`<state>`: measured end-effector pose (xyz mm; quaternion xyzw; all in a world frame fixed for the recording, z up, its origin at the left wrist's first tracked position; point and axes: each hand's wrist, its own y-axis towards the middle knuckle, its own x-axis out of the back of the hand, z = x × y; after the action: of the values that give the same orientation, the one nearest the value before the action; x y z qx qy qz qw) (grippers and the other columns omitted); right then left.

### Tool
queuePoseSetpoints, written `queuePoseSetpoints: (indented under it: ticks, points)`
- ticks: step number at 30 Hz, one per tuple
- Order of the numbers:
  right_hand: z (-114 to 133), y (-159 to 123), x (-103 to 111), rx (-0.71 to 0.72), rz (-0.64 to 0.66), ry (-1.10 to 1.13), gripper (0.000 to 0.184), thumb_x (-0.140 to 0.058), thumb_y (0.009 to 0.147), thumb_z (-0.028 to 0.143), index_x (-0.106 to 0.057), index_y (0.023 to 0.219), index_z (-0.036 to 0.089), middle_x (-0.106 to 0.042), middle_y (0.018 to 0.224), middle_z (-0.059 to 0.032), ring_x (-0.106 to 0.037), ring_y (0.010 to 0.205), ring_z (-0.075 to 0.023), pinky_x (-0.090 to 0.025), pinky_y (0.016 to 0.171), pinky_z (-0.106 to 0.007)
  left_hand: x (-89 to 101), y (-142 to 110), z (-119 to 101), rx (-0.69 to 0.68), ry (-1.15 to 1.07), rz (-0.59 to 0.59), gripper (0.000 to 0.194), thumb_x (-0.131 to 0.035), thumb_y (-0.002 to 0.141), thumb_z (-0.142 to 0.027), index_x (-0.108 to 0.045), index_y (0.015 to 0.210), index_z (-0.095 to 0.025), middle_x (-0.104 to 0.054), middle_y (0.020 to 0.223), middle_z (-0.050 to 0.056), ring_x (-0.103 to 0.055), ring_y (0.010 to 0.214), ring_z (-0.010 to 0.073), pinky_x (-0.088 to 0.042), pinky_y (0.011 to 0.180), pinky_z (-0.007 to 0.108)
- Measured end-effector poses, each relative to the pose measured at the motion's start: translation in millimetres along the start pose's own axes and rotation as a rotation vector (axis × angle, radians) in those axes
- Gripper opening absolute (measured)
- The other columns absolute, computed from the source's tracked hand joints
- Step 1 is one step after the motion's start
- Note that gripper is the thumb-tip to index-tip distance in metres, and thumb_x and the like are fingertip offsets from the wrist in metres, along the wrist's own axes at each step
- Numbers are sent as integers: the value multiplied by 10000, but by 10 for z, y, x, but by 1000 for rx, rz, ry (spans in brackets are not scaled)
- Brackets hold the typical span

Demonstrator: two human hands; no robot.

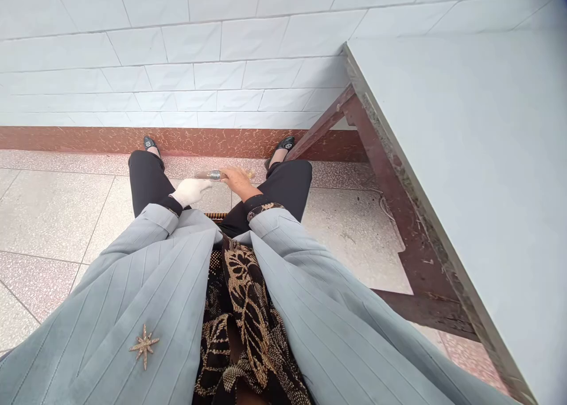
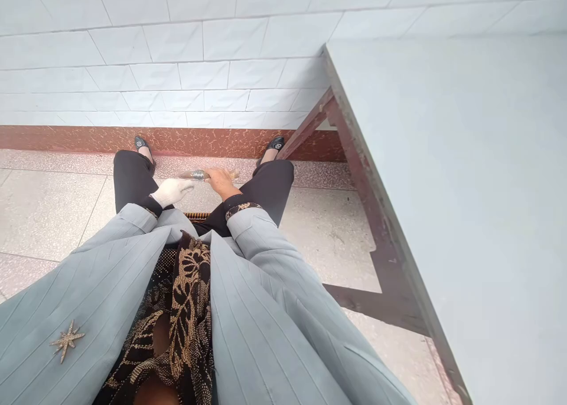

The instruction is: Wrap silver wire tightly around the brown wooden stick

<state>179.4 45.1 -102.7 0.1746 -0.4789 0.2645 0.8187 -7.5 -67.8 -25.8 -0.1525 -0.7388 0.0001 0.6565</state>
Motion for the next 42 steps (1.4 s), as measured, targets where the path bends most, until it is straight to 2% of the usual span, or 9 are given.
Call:
queuePoseSetpoints:
  ticks: [5,11,16,19,22,26,30,37,42]
  points:
    - [12,4,-39,113,133,-80,197,-736,866,117,-817,1019,210,-765,1060,-110,-636,1086,-304,-374,929,-406,132,51,87,22,123,-8,367,-436,1088,-395,-738,1219,-232,-787,1141,90,-738,1029,240,-464,781,299]
    - [24,-10,42,241,135,-71,311,-729,908,168,-793,1203,240,-755,1107,-93,-621,1122,-290,-363,982,-406,338,265,338,-52,-10,-81,291,-510,1028,-317,-759,1129,-204,-784,1112,65,-704,1021,210,-470,859,289]
    - [53,-29,58,355,75,36,385,-752,922,221,-759,1306,249,-748,1145,-92,-630,1164,-292,-369,1096,-445,351,335,519,-87,-362,-100,237,-540,959,-296,-735,992,-165,-740,955,51,-650,923,190,-477,888,307]
    - [55,-25,27,269,-64,216,450,-711,943,265,-718,1394,249,-733,1268,-99,-631,1226,-300,-404,1132,-467,164,261,447,-25,-549,-50,218,-505,945,-277,-683,913,-155,-665,808,32,-593,748,151,-490,768,293]
    - [26,-8,-13,130,-198,397,528,-679,925,263,-683,1450,207,-687,1411,-112,-609,1322,-311,-432,1158,-463,-86,180,240,-14,-551,18,240,-456,961,-268,-663,903,-162,-592,693,5,-544,628,135,-472,659,271]
    - [-58,15,-15,-50,-204,407,550,-671,892,242,-693,1441,211,-685,1428,-101,-614,1323,-317,-454,1156,-467,-263,154,58,-40,-457,23,249,-448,994,-284,-675,947,-193,-651,786,22,-600,755,171,-473,757,292]
    - [-112,18,26,-220,-144,333,538,-648,912,237,-692,1448,248,-724,1337,-94,-651,1227,-321,-480,1099,-489,-246,146,88,-42,-337,33,222,-514,996,-328,-708,971,-221,-706,881,41,-641,862,212,-443,784,305]
    - [-34,-41,5,-45,-26,-5,397,-649,955,219,-750,1338,198,-720,1274,-181,-588,1231,-366,-393,1060,-500,-125,88,19,-98,45,67,305,-463,1059,-374,-731,1156,-263,-777,1027,54,-708,918,215,-429,739,295]
    - [-62,-35,9,16,73,-69,264,-690,921,201,-816,1149,241,-753,1153,-129,-599,1151,-334,-369,1005,-450,-55,92,57,35,-37,-3,330,-457,1070,-362,-719,1239,-255,-781,1136,73,-722,990,220,-462,790,286]
